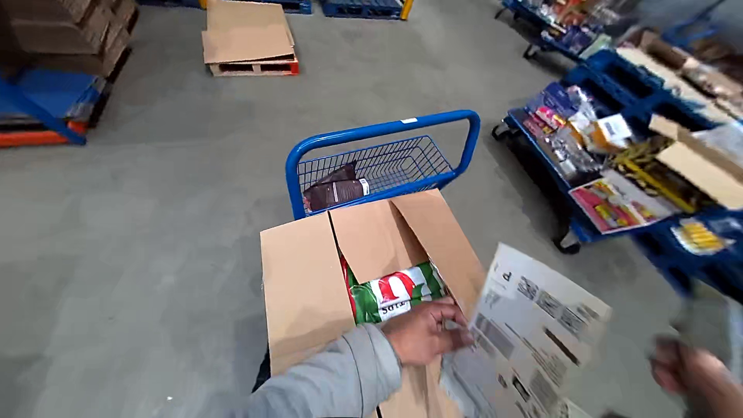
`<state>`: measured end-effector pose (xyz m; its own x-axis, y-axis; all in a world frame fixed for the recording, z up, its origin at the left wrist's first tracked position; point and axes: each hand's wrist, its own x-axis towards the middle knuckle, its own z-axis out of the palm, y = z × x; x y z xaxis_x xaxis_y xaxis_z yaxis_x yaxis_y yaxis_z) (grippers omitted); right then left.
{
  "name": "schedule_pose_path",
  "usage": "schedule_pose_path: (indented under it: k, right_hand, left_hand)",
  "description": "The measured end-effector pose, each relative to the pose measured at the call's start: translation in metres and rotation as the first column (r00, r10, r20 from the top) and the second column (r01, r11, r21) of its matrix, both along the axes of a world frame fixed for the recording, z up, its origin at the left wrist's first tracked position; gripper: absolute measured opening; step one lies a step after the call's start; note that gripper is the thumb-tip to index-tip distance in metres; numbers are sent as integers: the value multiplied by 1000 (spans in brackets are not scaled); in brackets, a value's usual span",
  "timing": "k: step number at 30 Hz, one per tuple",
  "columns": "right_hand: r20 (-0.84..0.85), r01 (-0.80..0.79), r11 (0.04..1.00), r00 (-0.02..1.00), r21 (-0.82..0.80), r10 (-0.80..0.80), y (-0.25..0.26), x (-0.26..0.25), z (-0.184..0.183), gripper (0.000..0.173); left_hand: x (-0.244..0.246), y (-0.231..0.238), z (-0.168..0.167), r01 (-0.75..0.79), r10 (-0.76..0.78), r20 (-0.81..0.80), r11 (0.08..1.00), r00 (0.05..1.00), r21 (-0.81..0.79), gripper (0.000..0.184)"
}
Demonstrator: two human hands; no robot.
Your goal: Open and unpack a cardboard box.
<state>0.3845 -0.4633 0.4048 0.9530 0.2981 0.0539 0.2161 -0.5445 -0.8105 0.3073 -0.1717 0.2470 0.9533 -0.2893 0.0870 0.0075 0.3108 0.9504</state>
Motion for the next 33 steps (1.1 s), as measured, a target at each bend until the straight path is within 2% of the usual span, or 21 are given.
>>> schedule_pose_path:
  k: [1,2,3,5,6,8,10,12,14,15,17,18,19,20,22,23,25,27,29,31,33]
  right_hand:
    - [95,-149,968,981,-203,171,39,34,18,48]
    - [167,-239,881,929,-408,329,80,67,28,52]
    - [188,-296,768,861,-568,472,123,96,32,48]
    - [43,-441,514,727,-736,685,210,138,30,28]
    - [-56,-486,373,663,-790,747,251,154,22,25]
    - [-262,-548,100,543,-831,798,317,177,0,28]
    - [-472,-552,-170,467,-816,747,366,188,-23,30]
    - [-609,-519,-374,414,-769,677,394,189,-45,28]
    - [-671,-439,-515,377,-737,639,402,197,-62,28]
    - [-673,-379,-557,368,-739,642,400,207,-62,26]
    - [-643,-254,-597,422,-761,640,384,238,-46,24]
    - [-599,-208,-579,471,-788,647,369,257,-32,24]
    - [-540,-200,-519,514,-831,667,349,275,-14,24]
    - [-456,-221,-405,551,-887,699,326,286,5,23]
    - [-220,-255,-72,622,-964,751,271,288,38,21]
    - [-110,-251,92,686,-964,719,242,278,54,21]
    - [84,-213,464,838,-860,539,178,240,76,26]
    - [144,-110,756,955,-646,261,101,193,80,43]
    - [157,71,898,988,-435,-2,17,143,66,55]
    - [117,253,921,967,-298,-227,-60,82,44,56]
    - [-26,441,881,892,-172,-452,-117,15,18,49]
  left_hand:
    - [0,0,-1,15,-15,32,1000,999,12,24]
    - [0,0,-2,32,-34,41,999,999,32,26]
    - [-1,-1,-2,38,-40,49,998,998,46,27]
    - [-3,1,2,32,-36,62,998,997,61,27]
    - [-4,3,6,33,-37,59,997,998,69,27]
    - [-3,7,9,35,-40,68,997,997,75,26]
    - [-3,8,6,18,-22,104,999,994,39,24]
    - [-3,7,2,8,-8,125,1000,992,3,23]
    - [-1,6,2,55,-53,102,998,993,-16,23]
    - [1,5,1,67,-64,97,997,993,-29,24]
    - [1,5,1,50,-42,116,996,992,-73,22]
    - [2,4,0,3,14,136,992,991,-124,21]
    - [5,2,-3,-41,66,142,984,988,-175,21]
    - [7,1,-5,-75,105,141,976,985,-204,22]
    - [8,0,-5,-88,117,147,977,982,-192,24]
    - [9,-2,-3,-81,105,161,985,981,-151,25]
    - [14,-11,9,-49,53,204,999,978,-21,25]
    - [29,-24,33,-34,-7,237,985,971,168,24]
    - [56,-42,51,-42,-63,257,922,964,384,25]
    - [88,-60,58,-56,-124,269,817,955,574,25]
    - [115,-76,59,-103,-174,307,697,936,709,23]
